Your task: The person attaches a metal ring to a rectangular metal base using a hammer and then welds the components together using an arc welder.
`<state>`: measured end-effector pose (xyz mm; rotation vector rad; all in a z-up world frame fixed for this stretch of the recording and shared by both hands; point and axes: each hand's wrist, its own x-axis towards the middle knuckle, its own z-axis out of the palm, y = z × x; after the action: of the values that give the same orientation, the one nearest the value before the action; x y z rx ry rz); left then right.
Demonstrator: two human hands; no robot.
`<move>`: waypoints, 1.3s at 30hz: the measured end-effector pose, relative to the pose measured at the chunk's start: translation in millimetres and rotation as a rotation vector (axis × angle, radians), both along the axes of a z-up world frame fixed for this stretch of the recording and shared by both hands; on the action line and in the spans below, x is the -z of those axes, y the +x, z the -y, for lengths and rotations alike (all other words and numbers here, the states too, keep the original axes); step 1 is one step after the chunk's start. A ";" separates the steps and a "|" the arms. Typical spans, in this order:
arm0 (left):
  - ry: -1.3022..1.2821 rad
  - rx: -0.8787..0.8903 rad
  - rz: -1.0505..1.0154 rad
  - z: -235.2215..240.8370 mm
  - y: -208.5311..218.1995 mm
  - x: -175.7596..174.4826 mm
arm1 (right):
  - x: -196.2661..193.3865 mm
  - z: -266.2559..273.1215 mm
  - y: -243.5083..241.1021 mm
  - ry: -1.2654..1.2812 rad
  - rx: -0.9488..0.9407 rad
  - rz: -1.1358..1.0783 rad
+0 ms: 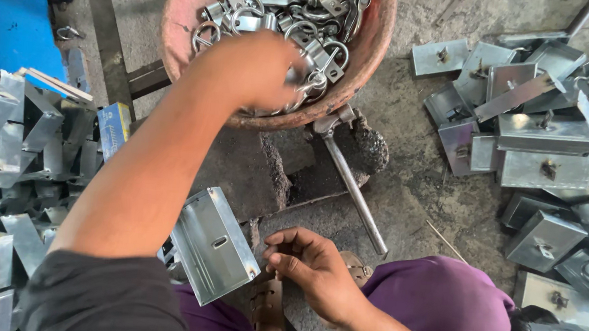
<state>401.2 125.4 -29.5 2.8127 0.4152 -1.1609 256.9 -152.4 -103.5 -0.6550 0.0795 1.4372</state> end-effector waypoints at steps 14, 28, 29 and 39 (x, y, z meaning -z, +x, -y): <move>-0.021 -0.046 0.594 -80.9 68.1 188.2 | -9.6 -0.4 10.5 0.000 -0.020 0.048; -0.004 -0.063 0.352 -101.2 27.9 135.7 | -2.6 2.0 10.0 0.016 0.019 0.019; -0.009 -0.117 0.319 -103.7 16.9 130.0 | -2.7 2.1 8.8 0.019 0.026 0.008; 0.056 0.007 0.841 -120.1 -63.0 82.0 | -0.2 -1.5 1.8 0.005 -0.005 0.178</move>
<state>338.2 245.5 -111.5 2.9972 0.3508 0.0980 258.8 -150.9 -103.3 -0.7765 -0.0645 1.3774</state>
